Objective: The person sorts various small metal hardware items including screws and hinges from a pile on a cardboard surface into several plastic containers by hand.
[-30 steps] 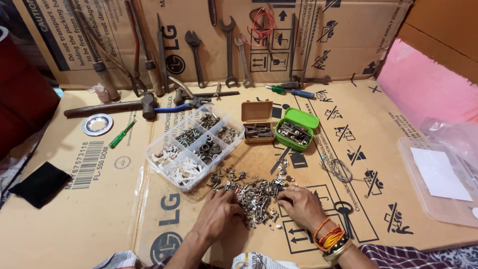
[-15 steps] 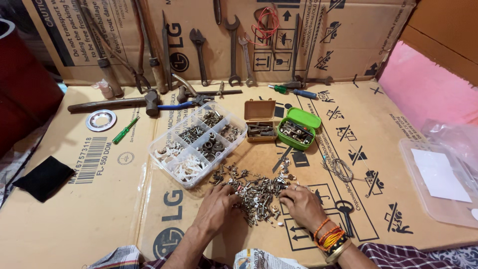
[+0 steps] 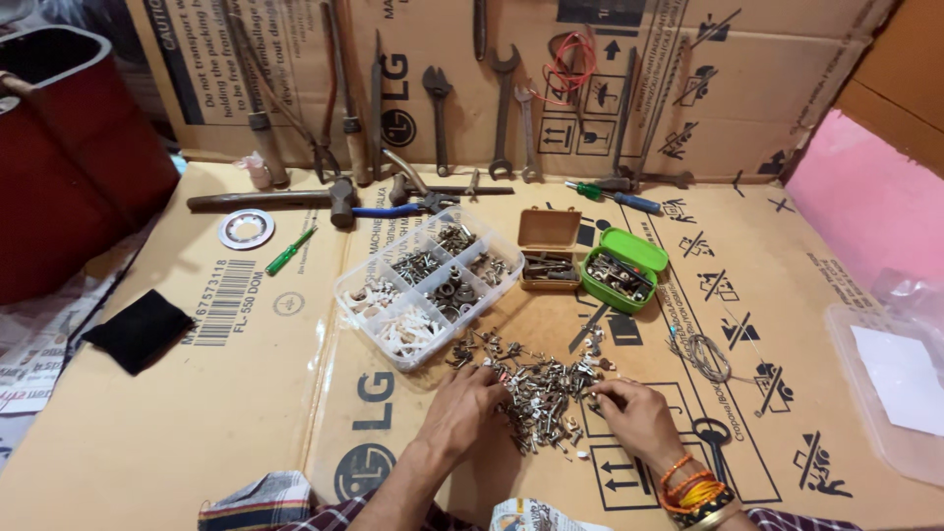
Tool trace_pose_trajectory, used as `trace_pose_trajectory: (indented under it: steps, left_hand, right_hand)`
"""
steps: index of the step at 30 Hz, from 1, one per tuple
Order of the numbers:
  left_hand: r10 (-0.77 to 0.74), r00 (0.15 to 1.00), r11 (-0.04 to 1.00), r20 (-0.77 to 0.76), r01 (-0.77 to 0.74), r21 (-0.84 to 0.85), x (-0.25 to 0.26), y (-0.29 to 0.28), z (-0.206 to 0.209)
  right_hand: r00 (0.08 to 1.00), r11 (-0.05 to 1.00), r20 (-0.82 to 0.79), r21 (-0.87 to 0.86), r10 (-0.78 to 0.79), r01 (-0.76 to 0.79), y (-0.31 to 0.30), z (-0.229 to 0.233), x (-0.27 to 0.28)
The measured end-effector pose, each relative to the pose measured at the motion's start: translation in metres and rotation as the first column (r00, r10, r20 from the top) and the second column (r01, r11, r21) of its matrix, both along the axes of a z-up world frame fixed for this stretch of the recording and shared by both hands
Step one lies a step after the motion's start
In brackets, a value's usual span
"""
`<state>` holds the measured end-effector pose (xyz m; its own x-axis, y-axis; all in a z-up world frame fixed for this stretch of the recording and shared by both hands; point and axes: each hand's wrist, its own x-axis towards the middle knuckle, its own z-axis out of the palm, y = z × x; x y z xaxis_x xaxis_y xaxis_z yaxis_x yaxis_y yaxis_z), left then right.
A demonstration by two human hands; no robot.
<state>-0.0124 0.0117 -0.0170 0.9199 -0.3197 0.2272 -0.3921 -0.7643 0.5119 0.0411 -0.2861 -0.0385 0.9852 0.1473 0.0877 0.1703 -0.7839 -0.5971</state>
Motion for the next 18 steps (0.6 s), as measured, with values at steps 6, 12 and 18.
trace_pose_trajectory:
  steps: [6, 12, 18]
  left_hand:
    - [0.002, 1.000, 1.000, 0.011, -0.002, -0.003, 0.003, -0.002, -0.004]
    - [-0.001, 1.000, 0.999, 0.008, 0.001, -0.034, 0.006, -0.004, -0.010]
    - [-0.014, 0.997, 0.999, 0.077, 0.016, -0.027, 0.006, -0.003, -0.018]
  right_hand:
    - [0.998, 0.998, -0.040, 0.048, 0.042, -0.040, 0.000, 0.016, -0.004]
    - [0.989, 0.991, -0.077, -0.046, 0.124, -0.128, 0.031, 0.046, 0.009]
    - [0.971, 0.973, 0.071, -0.041, 0.230, -0.228, 0.107, 0.076, 0.028]
